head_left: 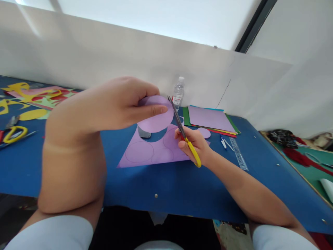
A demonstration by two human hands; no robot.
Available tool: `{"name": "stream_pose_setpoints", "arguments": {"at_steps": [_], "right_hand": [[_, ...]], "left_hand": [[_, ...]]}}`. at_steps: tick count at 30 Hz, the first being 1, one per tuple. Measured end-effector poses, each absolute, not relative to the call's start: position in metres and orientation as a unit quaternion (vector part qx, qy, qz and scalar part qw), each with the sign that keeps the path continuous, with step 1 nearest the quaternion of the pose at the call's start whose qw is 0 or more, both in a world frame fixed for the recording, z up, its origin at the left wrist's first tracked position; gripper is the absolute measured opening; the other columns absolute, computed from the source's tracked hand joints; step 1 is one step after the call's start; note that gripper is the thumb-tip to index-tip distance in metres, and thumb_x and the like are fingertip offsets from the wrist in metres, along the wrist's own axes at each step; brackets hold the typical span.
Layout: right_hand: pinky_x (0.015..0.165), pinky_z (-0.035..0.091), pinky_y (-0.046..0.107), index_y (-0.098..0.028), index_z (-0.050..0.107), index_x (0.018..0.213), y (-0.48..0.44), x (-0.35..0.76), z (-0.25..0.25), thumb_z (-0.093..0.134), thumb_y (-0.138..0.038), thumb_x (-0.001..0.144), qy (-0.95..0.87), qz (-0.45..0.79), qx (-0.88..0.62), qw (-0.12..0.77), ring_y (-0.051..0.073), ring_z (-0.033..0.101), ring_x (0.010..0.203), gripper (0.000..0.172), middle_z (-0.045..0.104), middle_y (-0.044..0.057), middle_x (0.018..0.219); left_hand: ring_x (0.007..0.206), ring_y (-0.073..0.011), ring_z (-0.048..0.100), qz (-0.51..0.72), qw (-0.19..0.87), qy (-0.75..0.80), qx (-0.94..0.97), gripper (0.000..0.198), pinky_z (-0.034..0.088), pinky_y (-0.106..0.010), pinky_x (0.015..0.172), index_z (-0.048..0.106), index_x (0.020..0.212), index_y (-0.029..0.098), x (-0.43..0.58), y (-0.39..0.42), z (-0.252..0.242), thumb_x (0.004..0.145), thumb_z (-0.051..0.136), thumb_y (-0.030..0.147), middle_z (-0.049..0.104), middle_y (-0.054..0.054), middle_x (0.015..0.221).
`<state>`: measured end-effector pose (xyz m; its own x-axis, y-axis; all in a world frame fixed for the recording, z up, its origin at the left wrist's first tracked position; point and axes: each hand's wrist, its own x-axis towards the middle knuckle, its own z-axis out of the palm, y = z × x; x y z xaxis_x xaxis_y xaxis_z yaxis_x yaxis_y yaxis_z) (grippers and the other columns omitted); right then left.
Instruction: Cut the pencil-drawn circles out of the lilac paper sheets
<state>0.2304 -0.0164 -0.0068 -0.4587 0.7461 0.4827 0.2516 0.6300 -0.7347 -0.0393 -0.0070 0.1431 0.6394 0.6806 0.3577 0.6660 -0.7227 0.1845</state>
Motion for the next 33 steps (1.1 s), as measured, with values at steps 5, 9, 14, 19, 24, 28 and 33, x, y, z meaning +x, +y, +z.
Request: {"name": "stream_pose_setpoints", "arguments": {"at_steps": [5, 9, 14, 19, 24, 28, 33], "right_hand": [[0.056, 0.04, 0.031, -0.024, 0.062, 0.098, -0.0163, 0.2299, -0.0063, 0.061, -0.09, 0.101, -0.799, 0.292, -0.316, 0.42, 0.013, 0.039, 0.055, 0.066, 0.051, -0.006, 0.065], [0.056, 0.04, 0.031, -0.024, 0.062, 0.097, -0.0171, 0.2296, -0.0059, 0.06, -0.09, 0.102, -0.799, 0.294, -0.312, 0.422, 0.013, 0.039, 0.056, 0.066, 0.054, -0.004, 0.067], [0.058, 0.041, 0.032, -0.024, 0.062, 0.096, -0.0169, 0.2292, -0.0063, 0.06, -0.093, 0.099, -0.792, 0.3, -0.333, 0.415, 0.015, 0.043, 0.059, 0.069, 0.056, -0.002, 0.069], [0.058, 0.041, 0.031, -0.023, 0.063, 0.096, -0.0167, 0.229, -0.0085, 0.063, -0.091, 0.1, -0.788, 0.31, -0.326, 0.421, 0.013, 0.045, 0.06, 0.068, 0.057, -0.002, 0.071], [0.052, 0.038, 0.028, -0.024, 0.061, 0.095, -0.0197, 0.2264, -0.0116, 0.063, -0.094, 0.098, -0.754, 0.34, -0.347, 0.442, 0.014, 0.049, 0.061, 0.07, 0.056, -0.002, 0.071], [0.047, 0.036, 0.027, -0.024, 0.062, 0.098, -0.0183, 0.2253, -0.0144, 0.064, -0.094, 0.098, -0.718, 0.357, -0.358, 0.478, 0.012, 0.046, 0.052, 0.07, 0.05, -0.006, 0.063], [0.039, 0.033, 0.026, -0.027, 0.057, 0.097, -0.0136, 0.2299, -0.0048, 0.07, -0.094, 0.094, -0.664, 0.4, -0.391, 0.496, 0.011, 0.043, 0.04, 0.069, 0.046, -0.01, 0.055]], "left_hand": [[0.052, -0.0056, 0.04, 0.213, 0.003, 0.393, 0.894, 0.057, 0.03, -0.028, 0.061, 0.058, 0.075, 0.021, -0.0393, -0.0088, 0.1453, 0.11, 0.061, 0.067, 0.044, 0.009, 0.059], [0.053, -0.0057, 0.04, 0.196, 0.004, 0.408, 0.892, 0.056, 0.029, -0.029, 0.062, 0.06, 0.074, 0.02, -0.0371, -0.0131, 0.1483, 0.109, 0.06, 0.063, 0.047, 0.009, 0.055], [0.053, -0.0067, 0.039, 0.195, 0.008, 0.41, 0.891, 0.056, 0.029, -0.031, 0.064, 0.056, 0.072, 0.021, -0.0347, -0.0139, 0.1492, 0.109, 0.059, 0.063, 0.045, 0.009, 0.053], [0.053, -0.0064, 0.04, 0.195, 0.008, 0.402, 0.895, 0.053, 0.029, -0.031, 0.065, 0.058, 0.073, 0.021, -0.0349, -0.0129, 0.1489, 0.109, 0.059, 0.06, 0.045, 0.01, 0.054], [0.052, -0.0054, 0.038, 0.217, 0.008, 0.366, 0.905, 0.055, 0.026, -0.031, 0.065, 0.056, 0.072, 0.021, -0.0377, -0.009, 0.1466, 0.108, 0.055, 0.061, 0.043, 0.009, 0.054], [0.053, -0.0061, 0.038, 0.224, 0.018, 0.361, 0.905, 0.052, 0.025, -0.031, 0.064, 0.055, 0.072, 0.021, -0.0386, -0.0087, 0.1459, 0.106, 0.055, 0.06, 0.044, 0.009, 0.055], [0.057, -0.0102, 0.04, 0.213, 0.03, 0.375, 0.902, 0.047, 0.028, -0.032, 0.064, 0.053, 0.073, 0.023, -0.0302, -0.0089, 0.1442, 0.106, 0.053, 0.056, 0.047, 0.005, 0.059]]}}
